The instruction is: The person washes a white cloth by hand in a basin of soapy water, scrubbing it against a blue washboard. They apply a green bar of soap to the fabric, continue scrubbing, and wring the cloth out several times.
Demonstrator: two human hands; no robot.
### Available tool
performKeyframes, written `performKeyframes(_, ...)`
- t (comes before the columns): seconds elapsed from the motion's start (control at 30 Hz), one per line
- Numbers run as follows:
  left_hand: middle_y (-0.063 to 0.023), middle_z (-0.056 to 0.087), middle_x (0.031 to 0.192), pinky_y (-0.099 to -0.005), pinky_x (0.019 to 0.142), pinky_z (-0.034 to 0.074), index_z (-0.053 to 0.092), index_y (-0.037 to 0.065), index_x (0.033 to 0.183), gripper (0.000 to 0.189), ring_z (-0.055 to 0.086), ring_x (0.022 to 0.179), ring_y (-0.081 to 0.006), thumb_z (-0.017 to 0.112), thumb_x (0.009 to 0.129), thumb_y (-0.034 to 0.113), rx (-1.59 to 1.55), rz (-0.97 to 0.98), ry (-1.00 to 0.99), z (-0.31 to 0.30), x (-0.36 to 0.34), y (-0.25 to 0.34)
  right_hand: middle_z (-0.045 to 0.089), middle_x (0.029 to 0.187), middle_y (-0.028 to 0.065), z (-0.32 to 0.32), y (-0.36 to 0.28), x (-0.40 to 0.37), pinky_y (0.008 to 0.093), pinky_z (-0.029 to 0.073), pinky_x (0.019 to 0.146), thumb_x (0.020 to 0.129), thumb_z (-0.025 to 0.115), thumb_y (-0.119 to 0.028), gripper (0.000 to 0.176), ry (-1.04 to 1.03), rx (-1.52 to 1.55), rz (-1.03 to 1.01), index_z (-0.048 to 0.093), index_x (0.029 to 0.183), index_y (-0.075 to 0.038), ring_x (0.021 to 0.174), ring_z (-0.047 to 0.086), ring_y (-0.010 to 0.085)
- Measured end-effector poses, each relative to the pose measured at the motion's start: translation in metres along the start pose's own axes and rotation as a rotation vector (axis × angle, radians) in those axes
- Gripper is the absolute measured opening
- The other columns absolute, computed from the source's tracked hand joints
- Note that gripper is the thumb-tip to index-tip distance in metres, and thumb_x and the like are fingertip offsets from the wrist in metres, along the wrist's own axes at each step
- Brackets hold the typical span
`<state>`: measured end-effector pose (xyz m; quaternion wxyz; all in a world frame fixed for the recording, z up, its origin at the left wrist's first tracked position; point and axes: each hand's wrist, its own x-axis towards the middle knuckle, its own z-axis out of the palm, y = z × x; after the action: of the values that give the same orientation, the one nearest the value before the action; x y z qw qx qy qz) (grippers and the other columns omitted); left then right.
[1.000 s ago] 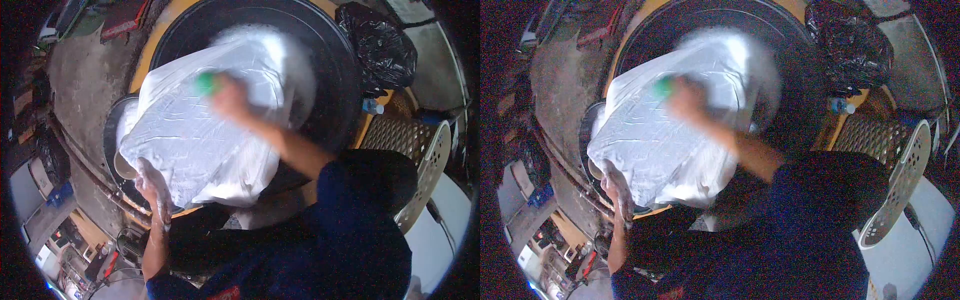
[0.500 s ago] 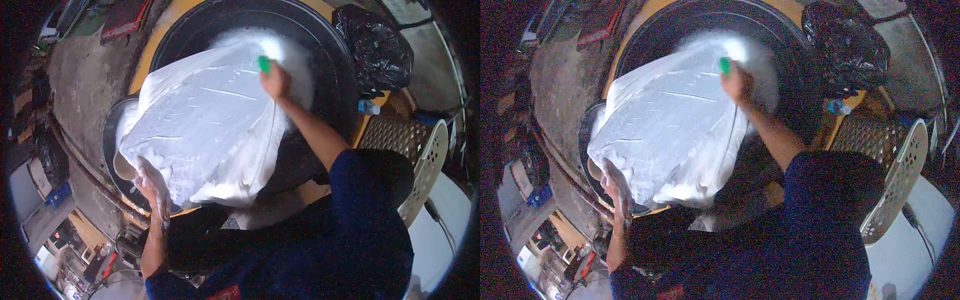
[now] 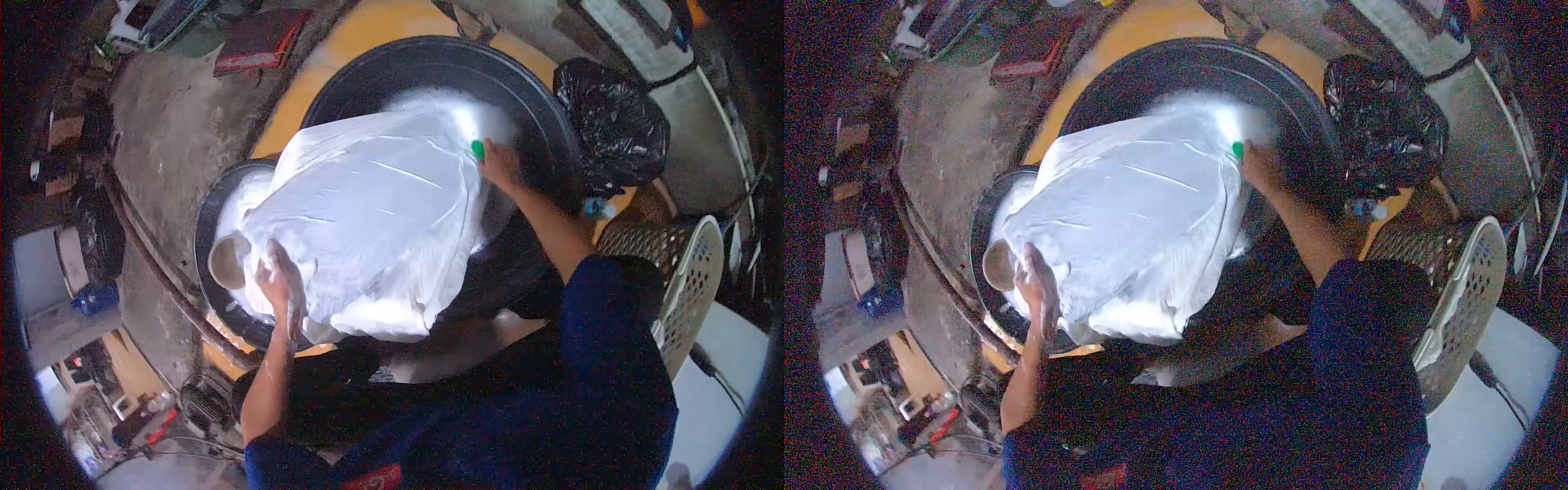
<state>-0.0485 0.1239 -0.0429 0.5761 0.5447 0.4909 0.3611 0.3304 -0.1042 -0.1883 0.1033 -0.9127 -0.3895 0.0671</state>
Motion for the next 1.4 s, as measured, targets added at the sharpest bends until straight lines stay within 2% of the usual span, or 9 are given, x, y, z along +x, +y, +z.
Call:
performKeyframes(0.1,-0.0156,0.054,0.106,-0.0251,0.084,0.041,0.047,-0.009,0.108,0.030,0.054,0.094,-0.0175,0.047,0.087,0.012,-0.414,-0.186,-0.060,-0.014,0.017,0.001,0.052,0.098,0.0221,-0.023,-0.014,-0.018,0.0487,0.036,0.080,0.069,0.056,-0.019,0.042,0.087,-0.172,0.006,0.047,0.105,0.001,0.097,0.046,0.0374)
performKeyframes(0.2,-0.0079,0.060,0.081,-0.0217,0.057,0.041,0.059,-0.004,0.095,0.030,0.051,0.063,-0.0096,0.053,0.085,0.023,0.168,-0.088,-0.089,-0.019,0.003,0.092,0.055,0.080,0.0160,-0.014,-0.022,-0.036,0.0445,0.042,0.067,0.069,0.049,-0.015,0.021,0.496,-0.231,-0.116,0.054,0.085,-0.002,0.075,0.052,0.0328)
performKeyframes(0.3,-0.0022,0.057,0.073,-0.0231,0.050,0.043,0.061,0.000,0.087,0.025,0.050,0.058,-0.0082,0.053,0.084,0.023,0.286,-0.037,-0.100,-0.066,0.001,0.140,0.057,0.083,0.0181,0.059,-0.017,-0.050,0.0455,0.044,0.068,0.069,0.056,-0.023,0.035,-0.102,0.020,0.239,0.052,0.096,0.000,0.078,0.056,0.0332)
performKeyframes(0.4,-0.0013,0.057,0.073,-0.0254,0.051,0.046,0.059,0.001,0.086,0.023,0.052,0.059,-0.0094,0.051,0.084,0.023,0.293,-0.059,-0.134,-0.084,-0.029,0.179,0.057,0.075,0.0153,0.085,-0.029,-0.061,0.0426,0.048,0.061,0.072,0.056,-0.028,0.032,-0.412,-0.178,-0.372,0.054,0.092,-0.004,0.069,0.059,0.0293)
performKeyframes(0.5,-0.0019,0.058,0.071,-0.0250,0.052,0.046,0.059,0.001,0.087,0.024,0.053,0.058,-0.0103,0.051,0.084,0.024,0.274,-0.025,-0.154,-0.101,-0.040,0.185,0.055,0.069,0.0100,0.196,-0.022,-0.061,0.0401,0.048,0.055,0.076,0.053,-0.039,0.031,-0.543,1.054,0.857,0.054,0.087,-0.011,0.063,0.058,0.0251)
performKeyframes(0.8,-0.0046,0.060,0.075,-0.0230,0.054,0.046,0.059,0.001,0.089,0.027,0.055,0.059,-0.0110,0.051,0.083,0.026,0.254,-0.016,-0.097,-0.102,-0.082,0.226,0.053,0.065,0.0081,0.110,-0.065,-0.110,0.0340,0.041,0.045,0.079,0.048,-0.041,0.030,-0.637,1.237,0.564,0.048,0.084,-0.011,0.052,0.044,0.0165)
performKeyframes(0.9,-0.0052,0.060,0.075,-0.0238,0.054,0.046,0.059,0.000,0.089,0.028,0.055,0.060,-0.0116,0.051,0.082,0.027,0.265,0.013,-0.113,-0.098,-0.084,0.229,0.053,0.064,0.0094,0.141,-0.056,-0.095,0.0335,0.040,0.042,0.079,0.050,-0.041,0.032,-0.895,1.274,0.951,0.048,0.081,-0.008,0.048,0.043,0.0165)
performKeyframes(1.13,-0.0038,0.059,0.073,-0.0238,0.051,0.046,0.058,0.000,0.088,0.025,0.054,0.056,-0.0107,0.052,0.083,0.024,0.335,0.025,-0.116,-0.120,-0.043,0.200,0.052,0.063,0.0069,0.120,0.011,-0.080,0.0351,0.045,0.052,0.078,0.052,-0.036,0.029,-0.322,1.202,0.213,0.053,0.077,-0.007,0.062,0.053,0.0174)
performKeyframes(1.4,-0.0047,0.059,0.075,-0.0261,0.051,0.049,0.057,0.001,0.090,0.022,0.054,0.055,-0.0108,0.053,0.083,0.021,0.262,0.093,-0.217,-0.124,-0.016,0.174,0.060,0.078,0.0159,-0.088,-0.072,0.011,0.0331,0.042,0.063,0.080,0.049,-0.020,0.024,0.155,0.702,0.067,0.060,0.078,0.001,0.069,0.055,0.0225)
